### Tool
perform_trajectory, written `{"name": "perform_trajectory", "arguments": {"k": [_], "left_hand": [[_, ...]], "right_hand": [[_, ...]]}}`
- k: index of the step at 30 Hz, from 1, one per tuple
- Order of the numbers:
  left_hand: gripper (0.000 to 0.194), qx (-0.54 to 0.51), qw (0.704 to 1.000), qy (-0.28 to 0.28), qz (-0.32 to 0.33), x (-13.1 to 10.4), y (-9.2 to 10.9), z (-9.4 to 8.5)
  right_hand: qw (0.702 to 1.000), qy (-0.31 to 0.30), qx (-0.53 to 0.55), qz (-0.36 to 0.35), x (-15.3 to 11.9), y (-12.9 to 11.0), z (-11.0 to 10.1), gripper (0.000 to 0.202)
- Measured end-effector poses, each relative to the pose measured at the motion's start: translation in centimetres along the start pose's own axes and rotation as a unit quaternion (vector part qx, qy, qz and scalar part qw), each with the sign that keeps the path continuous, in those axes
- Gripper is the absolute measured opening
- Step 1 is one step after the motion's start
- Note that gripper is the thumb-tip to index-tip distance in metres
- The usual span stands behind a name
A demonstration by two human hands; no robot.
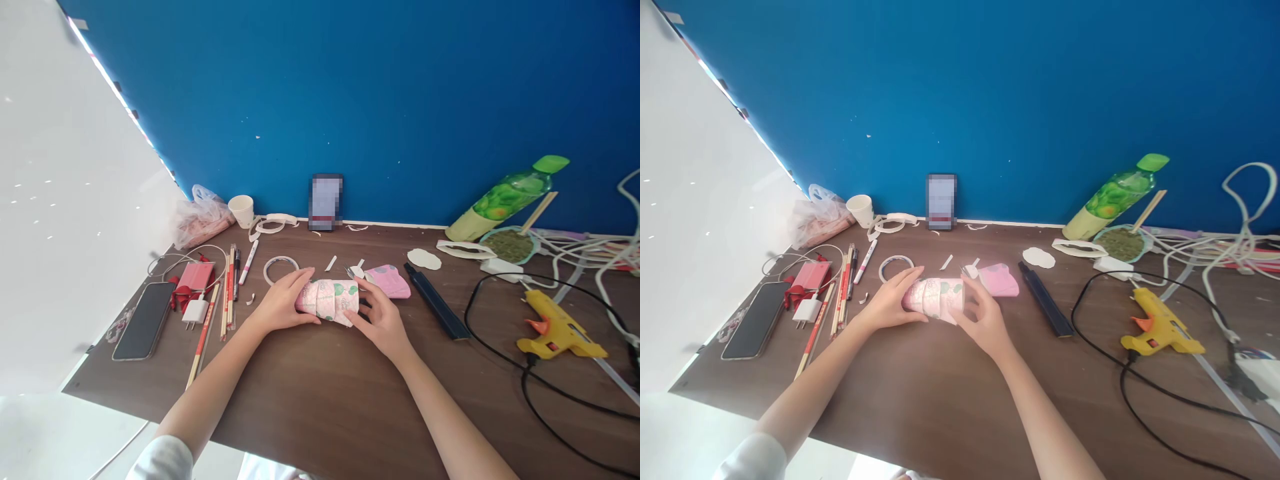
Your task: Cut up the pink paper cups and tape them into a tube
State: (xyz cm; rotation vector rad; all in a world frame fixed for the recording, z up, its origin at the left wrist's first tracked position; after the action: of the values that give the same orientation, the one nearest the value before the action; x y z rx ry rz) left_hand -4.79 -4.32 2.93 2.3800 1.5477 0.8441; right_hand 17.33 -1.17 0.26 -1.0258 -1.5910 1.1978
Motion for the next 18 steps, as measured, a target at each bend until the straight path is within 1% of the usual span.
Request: {"name": "perform_trajectory", "arguments": {"k": [3, 6, 8, 9, 11, 14, 16, 18], "left_hand": [[0.076, -0.031, 0.999, 0.008, -0.013, 0.0, 0.2, 0.0], [0.072, -0.072, 0.996, 0.024, -0.047, 0.0, 0.4, -0.2], [0.070, -0.114, 0.990, 0.032, -0.077, 0.1, 0.6, -0.4], [0.067, -0.138, 0.986, 0.032, -0.088, 0.2, 0.7, -0.5], [0.059, -0.185, 0.977, 0.024, -0.102, 0.3, 1.1, -0.7], [0.053, -0.222, 0.968, -0.003, -0.114, 0.5, 1.7, -0.8], [0.053, -0.223, 0.967, -0.024, -0.123, 0.5, 1.9, -0.8], [0.052, -0.220, 0.966, -0.047, -0.129, 0.5, 2.0, -0.7]], "right_hand": [[1.000, -0.009, -0.012, -0.001, -0.1, -0.3, 0.0, 0.062], [0.999, -0.027, -0.022, -0.040, -0.3, -0.9, 0.2, 0.077], [0.997, -0.019, -0.016, -0.077, -0.5, -1.4, 0.5, 0.083], [0.995, -0.003, -0.015, -0.097, -0.6, -1.6, 0.6, 0.081], [0.989, 0.041, -0.031, -0.138, -0.8, -2.1, 0.7, 0.070], [0.972, 0.092, -0.102, -0.191, -1.1, -2.8, 0.7, 0.054], [0.961, 0.098, -0.149, -0.213, -1.2, -3.2, 0.7, 0.044], [0.954, 0.084, -0.173, -0.231, -1.3, -3.5, 0.7, 0.028]]}}
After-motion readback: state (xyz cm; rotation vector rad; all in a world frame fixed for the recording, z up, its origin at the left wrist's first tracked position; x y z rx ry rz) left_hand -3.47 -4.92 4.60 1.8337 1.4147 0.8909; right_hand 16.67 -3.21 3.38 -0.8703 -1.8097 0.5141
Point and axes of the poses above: each hand's wrist, its own x-axis towards the middle knuckle, its own z-axis out of the palm, y = z × x, the point moved 2 cm from there along x, towards the middle knuckle, and after that the axes turned 4 degrees about y, right-handed, at the moved point
